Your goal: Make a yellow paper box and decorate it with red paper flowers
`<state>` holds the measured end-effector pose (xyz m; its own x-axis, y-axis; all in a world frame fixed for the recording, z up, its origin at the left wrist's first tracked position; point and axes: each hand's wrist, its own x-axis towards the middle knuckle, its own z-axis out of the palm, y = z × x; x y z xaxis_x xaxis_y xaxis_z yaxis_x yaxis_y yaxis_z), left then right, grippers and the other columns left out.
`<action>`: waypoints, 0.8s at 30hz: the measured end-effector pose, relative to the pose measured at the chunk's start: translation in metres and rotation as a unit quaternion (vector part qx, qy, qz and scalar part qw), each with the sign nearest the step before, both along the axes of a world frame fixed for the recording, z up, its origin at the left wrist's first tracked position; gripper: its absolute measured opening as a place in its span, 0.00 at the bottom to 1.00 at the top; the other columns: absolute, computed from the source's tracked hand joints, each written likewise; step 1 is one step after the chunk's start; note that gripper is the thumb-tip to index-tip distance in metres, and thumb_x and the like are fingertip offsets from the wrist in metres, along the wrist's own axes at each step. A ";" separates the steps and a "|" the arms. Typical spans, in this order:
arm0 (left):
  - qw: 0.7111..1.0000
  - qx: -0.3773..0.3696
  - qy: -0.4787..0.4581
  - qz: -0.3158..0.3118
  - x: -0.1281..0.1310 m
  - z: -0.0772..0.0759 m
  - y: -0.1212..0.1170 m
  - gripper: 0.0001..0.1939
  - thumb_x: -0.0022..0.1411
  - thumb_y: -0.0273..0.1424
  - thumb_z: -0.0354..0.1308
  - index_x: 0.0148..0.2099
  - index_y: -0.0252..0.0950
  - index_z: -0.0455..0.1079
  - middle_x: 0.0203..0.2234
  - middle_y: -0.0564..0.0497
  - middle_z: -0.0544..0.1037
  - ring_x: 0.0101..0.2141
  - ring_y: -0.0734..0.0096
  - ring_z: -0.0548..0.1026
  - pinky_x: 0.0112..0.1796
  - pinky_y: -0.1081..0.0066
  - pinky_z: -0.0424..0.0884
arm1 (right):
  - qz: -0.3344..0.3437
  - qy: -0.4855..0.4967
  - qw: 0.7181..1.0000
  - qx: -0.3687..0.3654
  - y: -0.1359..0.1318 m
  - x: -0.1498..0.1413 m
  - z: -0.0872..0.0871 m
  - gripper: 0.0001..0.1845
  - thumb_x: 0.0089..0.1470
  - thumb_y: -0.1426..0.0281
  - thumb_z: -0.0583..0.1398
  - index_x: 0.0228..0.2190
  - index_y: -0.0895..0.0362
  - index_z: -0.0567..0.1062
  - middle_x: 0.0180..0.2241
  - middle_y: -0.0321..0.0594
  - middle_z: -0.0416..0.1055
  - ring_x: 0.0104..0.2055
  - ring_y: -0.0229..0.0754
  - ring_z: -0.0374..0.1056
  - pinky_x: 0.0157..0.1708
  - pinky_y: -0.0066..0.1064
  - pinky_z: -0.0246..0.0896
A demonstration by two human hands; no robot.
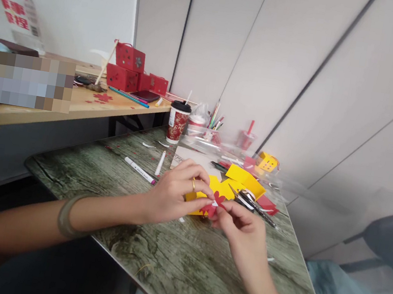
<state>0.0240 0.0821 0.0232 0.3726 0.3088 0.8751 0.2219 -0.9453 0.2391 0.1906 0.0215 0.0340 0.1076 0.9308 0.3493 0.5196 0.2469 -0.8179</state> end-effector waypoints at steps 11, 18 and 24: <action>0.994 0.098 0.036 0.017 0.001 -0.003 -0.002 0.10 0.61 0.29 0.52 0.37 0.34 0.74 0.34 0.51 0.79 0.35 0.70 0.67 0.36 0.68 0.68 | -0.027 -0.079 0.991 0.101 -0.005 -0.001 -0.008 0.08 0.48 0.63 0.59 0.24 0.54 0.75 0.21 0.35 0.72 0.23 0.37 0.67 0.22 0.26 0.62; 0.993 0.114 0.031 0.016 0.002 -0.005 -0.001 0.09 0.59 0.29 0.53 0.34 0.34 0.74 0.31 0.52 0.79 0.34 0.69 0.68 0.35 0.69 0.68 | -0.027 -0.166 0.971 0.171 -0.008 -0.002 -0.009 0.03 0.48 0.68 0.59 0.25 0.53 0.73 0.24 0.34 0.72 0.25 0.36 0.66 0.28 0.27 0.61; 0.992 0.121 0.024 0.018 0.002 -0.006 0.000 0.09 0.59 0.27 0.52 0.33 0.34 0.74 0.30 0.52 0.79 0.33 0.70 0.69 0.35 0.69 0.69 | -0.014 -0.208 0.959 0.191 -0.008 -0.002 -0.010 0.03 0.49 0.70 0.59 0.26 0.52 0.73 0.27 0.34 0.73 0.28 0.38 0.67 0.32 0.28 0.61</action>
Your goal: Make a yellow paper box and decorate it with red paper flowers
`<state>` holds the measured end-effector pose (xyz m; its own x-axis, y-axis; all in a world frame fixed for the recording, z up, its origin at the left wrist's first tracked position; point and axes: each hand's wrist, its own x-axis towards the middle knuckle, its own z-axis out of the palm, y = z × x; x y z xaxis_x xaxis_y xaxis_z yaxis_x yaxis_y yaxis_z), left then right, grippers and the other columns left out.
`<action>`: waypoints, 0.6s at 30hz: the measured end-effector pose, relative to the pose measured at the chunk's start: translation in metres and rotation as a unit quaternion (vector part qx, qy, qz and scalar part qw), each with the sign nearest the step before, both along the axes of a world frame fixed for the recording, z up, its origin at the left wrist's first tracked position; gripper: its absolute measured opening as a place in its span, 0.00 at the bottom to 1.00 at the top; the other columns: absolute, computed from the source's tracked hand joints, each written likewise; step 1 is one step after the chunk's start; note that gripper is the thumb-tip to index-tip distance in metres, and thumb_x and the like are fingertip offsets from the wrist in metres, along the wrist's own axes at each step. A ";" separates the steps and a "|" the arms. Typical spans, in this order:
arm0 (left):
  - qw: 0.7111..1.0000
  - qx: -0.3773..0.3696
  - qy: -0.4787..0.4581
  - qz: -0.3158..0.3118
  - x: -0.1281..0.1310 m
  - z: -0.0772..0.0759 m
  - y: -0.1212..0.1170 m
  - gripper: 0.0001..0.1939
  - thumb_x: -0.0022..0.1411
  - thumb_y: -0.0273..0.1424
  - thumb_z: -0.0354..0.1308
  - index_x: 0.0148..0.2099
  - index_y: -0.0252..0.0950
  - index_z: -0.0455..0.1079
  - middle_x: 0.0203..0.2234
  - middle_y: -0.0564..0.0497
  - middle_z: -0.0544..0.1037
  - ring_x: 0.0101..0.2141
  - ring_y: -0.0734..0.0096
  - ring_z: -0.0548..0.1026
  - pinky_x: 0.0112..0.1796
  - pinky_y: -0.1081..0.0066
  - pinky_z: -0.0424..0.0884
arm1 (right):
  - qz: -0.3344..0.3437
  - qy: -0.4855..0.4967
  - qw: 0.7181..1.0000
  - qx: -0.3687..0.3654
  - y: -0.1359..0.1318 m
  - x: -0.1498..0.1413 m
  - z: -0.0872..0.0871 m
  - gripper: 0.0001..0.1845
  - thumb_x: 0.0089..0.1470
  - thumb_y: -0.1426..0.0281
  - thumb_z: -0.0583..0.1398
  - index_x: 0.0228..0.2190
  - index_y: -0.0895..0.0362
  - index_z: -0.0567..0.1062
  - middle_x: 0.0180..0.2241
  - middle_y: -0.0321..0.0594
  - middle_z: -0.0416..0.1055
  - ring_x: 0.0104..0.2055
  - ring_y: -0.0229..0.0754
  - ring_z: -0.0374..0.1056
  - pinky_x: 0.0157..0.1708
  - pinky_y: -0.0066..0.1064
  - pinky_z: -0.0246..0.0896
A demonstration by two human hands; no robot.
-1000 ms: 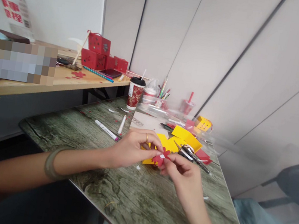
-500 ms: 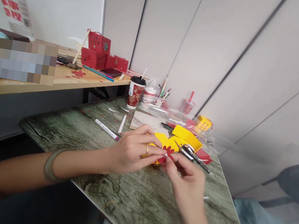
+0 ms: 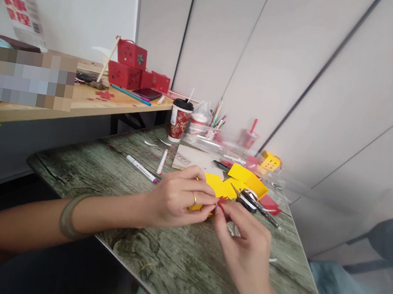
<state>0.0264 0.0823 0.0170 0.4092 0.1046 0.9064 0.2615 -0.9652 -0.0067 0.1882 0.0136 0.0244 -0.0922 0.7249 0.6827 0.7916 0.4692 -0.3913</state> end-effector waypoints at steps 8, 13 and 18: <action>0.993 -0.095 -0.018 -0.063 0.001 0.004 0.003 0.10 0.59 0.26 0.52 0.31 0.33 0.74 0.28 0.51 0.80 0.30 0.71 0.69 0.37 0.69 0.69 | 0.005 0.015 1.000 -0.026 0.003 0.003 -0.003 0.06 0.52 0.67 0.57 0.27 0.52 0.74 0.25 0.35 0.71 0.25 0.37 0.67 0.24 0.26 0.61; 0.993 -0.087 -0.023 -0.075 0.000 0.005 0.005 0.09 0.58 0.28 0.54 0.33 0.32 0.75 0.28 0.52 0.80 0.32 0.69 0.68 0.35 0.69 0.69 | 0.006 0.014 0.999 -0.039 0.002 0.004 -0.001 0.06 0.52 0.66 0.57 0.27 0.53 0.74 0.26 0.36 0.72 0.25 0.37 0.66 0.24 0.25 0.61; 0.995 -0.080 -0.011 -0.052 0.000 0.005 0.004 0.09 0.58 0.27 0.53 0.32 0.33 0.75 0.27 0.52 0.80 0.32 0.70 0.68 0.35 0.69 0.69 | 0.014 0.016 0.999 -0.046 0.002 -0.001 0.003 0.06 0.51 0.67 0.58 0.25 0.54 0.73 0.27 0.36 0.72 0.28 0.37 0.67 0.30 0.26 0.61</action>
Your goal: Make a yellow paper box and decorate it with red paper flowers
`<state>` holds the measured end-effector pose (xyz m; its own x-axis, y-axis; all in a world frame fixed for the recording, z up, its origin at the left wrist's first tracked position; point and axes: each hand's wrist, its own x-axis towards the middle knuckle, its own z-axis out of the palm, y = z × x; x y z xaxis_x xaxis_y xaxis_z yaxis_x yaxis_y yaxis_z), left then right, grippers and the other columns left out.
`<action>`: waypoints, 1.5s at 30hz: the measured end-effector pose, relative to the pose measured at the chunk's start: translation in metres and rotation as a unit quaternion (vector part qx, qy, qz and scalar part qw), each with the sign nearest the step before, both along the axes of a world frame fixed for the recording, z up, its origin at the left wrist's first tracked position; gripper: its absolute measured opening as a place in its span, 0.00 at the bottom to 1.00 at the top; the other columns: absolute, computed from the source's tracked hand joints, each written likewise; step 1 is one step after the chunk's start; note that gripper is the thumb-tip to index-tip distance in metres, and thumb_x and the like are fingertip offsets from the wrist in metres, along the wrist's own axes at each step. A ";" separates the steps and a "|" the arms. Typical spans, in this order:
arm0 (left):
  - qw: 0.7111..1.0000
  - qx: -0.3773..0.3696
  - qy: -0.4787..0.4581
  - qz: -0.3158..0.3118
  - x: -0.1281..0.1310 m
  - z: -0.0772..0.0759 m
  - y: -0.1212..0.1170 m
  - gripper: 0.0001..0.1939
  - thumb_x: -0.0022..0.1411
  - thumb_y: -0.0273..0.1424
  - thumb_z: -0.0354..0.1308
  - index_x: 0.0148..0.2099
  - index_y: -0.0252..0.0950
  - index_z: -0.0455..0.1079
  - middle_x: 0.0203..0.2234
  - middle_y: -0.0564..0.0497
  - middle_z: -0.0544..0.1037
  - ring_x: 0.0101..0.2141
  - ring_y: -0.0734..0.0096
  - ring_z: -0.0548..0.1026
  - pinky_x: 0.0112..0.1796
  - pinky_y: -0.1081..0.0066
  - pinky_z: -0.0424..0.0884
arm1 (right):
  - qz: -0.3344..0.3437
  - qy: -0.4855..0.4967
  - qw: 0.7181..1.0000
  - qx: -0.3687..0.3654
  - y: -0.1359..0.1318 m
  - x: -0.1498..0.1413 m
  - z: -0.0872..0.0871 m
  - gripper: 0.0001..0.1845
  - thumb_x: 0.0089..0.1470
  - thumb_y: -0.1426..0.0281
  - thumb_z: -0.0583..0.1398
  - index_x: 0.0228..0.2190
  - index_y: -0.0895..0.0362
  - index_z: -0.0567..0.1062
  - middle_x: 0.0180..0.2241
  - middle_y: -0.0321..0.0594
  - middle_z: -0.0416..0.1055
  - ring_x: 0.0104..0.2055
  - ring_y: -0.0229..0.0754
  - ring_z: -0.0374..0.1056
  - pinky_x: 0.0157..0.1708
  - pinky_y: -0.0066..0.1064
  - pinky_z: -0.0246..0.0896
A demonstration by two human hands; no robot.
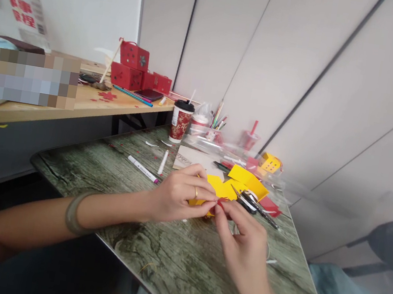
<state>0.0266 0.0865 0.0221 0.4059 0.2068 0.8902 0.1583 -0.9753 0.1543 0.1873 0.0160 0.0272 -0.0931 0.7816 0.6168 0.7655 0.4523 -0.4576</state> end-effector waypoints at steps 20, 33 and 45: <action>0.940 -0.279 -0.005 0.195 -0.016 0.010 0.034 0.09 0.58 0.33 0.53 0.34 0.36 0.73 0.32 0.48 0.75 0.40 0.64 0.69 0.41 0.63 0.67 | -0.070 0.166 0.983 -0.027 0.010 0.009 0.006 0.12 0.43 0.60 0.62 0.23 0.56 0.78 0.21 0.36 0.75 0.23 0.41 0.71 0.25 0.31 0.69; 0.944 -0.274 0.148 0.104 -0.006 0.001 0.037 0.37 0.55 0.51 0.50 0.61 0.35 0.51 0.56 0.42 0.61 0.55 0.56 0.58 0.53 0.59 0.57 | -0.122 0.192 0.974 0.011 0.027 0.038 -0.003 0.16 0.44 0.61 0.63 0.33 0.57 0.78 0.26 0.39 0.78 0.25 0.42 0.73 0.27 0.33 0.71; 0.781 -0.533 0.072 -0.318 -0.009 -0.007 0.057 0.35 0.43 0.28 0.50 0.58 0.36 0.55 0.56 0.44 0.62 0.52 0.58 0.65 0.47 0.61 0.65 | -0.090 0.029 0.977 0.192 0.010 0.032 0.007 0.07 0.48 0.71 0.61 0.32 0.53 0.77 0.29 0.35 0.73 0.28 0.34 0.67 0.29 0.27 0.63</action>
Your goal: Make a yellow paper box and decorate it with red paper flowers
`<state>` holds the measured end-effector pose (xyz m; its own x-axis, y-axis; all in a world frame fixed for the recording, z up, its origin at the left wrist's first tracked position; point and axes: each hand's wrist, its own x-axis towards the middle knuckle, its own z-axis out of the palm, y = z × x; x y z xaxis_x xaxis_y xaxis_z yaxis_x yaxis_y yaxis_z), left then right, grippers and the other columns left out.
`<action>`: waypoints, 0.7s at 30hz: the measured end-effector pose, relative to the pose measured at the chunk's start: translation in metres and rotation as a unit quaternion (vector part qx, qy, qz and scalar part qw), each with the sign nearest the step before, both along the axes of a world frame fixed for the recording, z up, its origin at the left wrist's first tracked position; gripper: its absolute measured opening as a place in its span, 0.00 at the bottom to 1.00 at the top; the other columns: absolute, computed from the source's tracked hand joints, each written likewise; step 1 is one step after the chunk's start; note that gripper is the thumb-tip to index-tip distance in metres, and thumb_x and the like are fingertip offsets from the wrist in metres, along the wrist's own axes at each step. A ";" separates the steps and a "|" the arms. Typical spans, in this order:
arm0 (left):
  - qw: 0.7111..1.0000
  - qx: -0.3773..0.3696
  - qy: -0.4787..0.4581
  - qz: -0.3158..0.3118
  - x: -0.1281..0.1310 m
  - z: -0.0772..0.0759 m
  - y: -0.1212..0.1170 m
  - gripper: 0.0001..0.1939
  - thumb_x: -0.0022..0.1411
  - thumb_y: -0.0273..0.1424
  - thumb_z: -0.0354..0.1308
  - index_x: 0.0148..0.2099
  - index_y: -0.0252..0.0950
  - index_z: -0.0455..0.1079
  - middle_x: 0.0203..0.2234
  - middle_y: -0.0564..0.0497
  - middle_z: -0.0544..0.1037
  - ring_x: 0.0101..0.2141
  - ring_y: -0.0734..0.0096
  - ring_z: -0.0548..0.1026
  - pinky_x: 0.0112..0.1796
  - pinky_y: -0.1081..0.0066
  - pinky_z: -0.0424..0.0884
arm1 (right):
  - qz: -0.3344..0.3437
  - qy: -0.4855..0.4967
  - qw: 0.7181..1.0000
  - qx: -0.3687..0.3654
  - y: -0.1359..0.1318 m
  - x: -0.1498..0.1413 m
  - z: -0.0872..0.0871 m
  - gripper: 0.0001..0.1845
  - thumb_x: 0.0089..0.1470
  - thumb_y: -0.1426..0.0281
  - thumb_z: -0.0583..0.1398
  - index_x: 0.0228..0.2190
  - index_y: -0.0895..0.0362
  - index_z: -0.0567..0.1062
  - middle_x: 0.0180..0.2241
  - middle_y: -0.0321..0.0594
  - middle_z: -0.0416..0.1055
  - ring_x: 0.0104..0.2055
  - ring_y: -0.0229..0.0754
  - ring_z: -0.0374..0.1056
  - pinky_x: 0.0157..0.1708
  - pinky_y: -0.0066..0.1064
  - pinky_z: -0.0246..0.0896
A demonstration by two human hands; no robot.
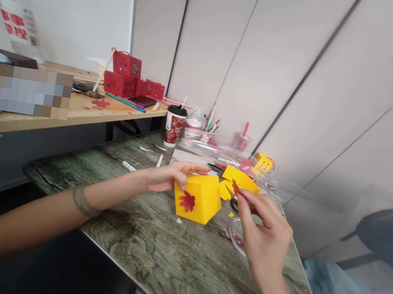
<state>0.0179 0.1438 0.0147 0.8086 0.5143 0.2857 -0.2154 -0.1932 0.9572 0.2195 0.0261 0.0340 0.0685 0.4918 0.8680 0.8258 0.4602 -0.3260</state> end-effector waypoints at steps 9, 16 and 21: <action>0.983 -0.100 -0.089 -0.127 0.000 -0.003 0.003 0.37 0.38 0.24 0.49 0.56 0.37 0.59 0.56 0.46 0.63 0.53 0.58 0.64 0.47 0.65 0.64 | 0.003 -0.175 0.976 0.130 -0.014 -0.008 -0.001 0.25 0.43 0.83 0.62 0.43 0.50 0.74 0.32 0.37 0.72 0.31 0.36 0.68 0.30 0.28 0.62; 0.976 -0.144 -0.090 -0.139 -0.002 0.006 -0.010 0.38 0.34 0.21 0.50 0.54 0.37 0.63 0.54 0.47 0.66 0.52 0.58 0.64 0.47 0.66 0.63 | 0.007 -0.287 0.946 0.149 -0.015 -0.013 -0.005 0.27 0.44 0.81 0.62 0.47 0.50 0.71 0.28 0.38 0.72 0.28 0.36 0.67 0.28 0.28 0.63; 0.974 -0.154 -0.094 -0.140 -0.001 0.007 -0.010 0.39 0.31 0.20 0.48 0.52 0.35 0.64 0.49 0.47 0.70 0.51 0.59 0.65 0.49 0.65 0.61 | 0.003 -0.320 0.934 0.161 -0.015 -0.014 -0.005 0.27 0.44 0.80 0.63 0.47 0.53 0.71 0.28 0.40 0.73 0.27 0.36 0.67 0.27 0.27 0.62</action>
<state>0.0171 0.1339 0.0216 0.8778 0.3656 0.3096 -0.3953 0.1874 0.8992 0.2054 0.0110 0.0287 -0.5166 0.1976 0.8331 0.8012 0.4549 0.3889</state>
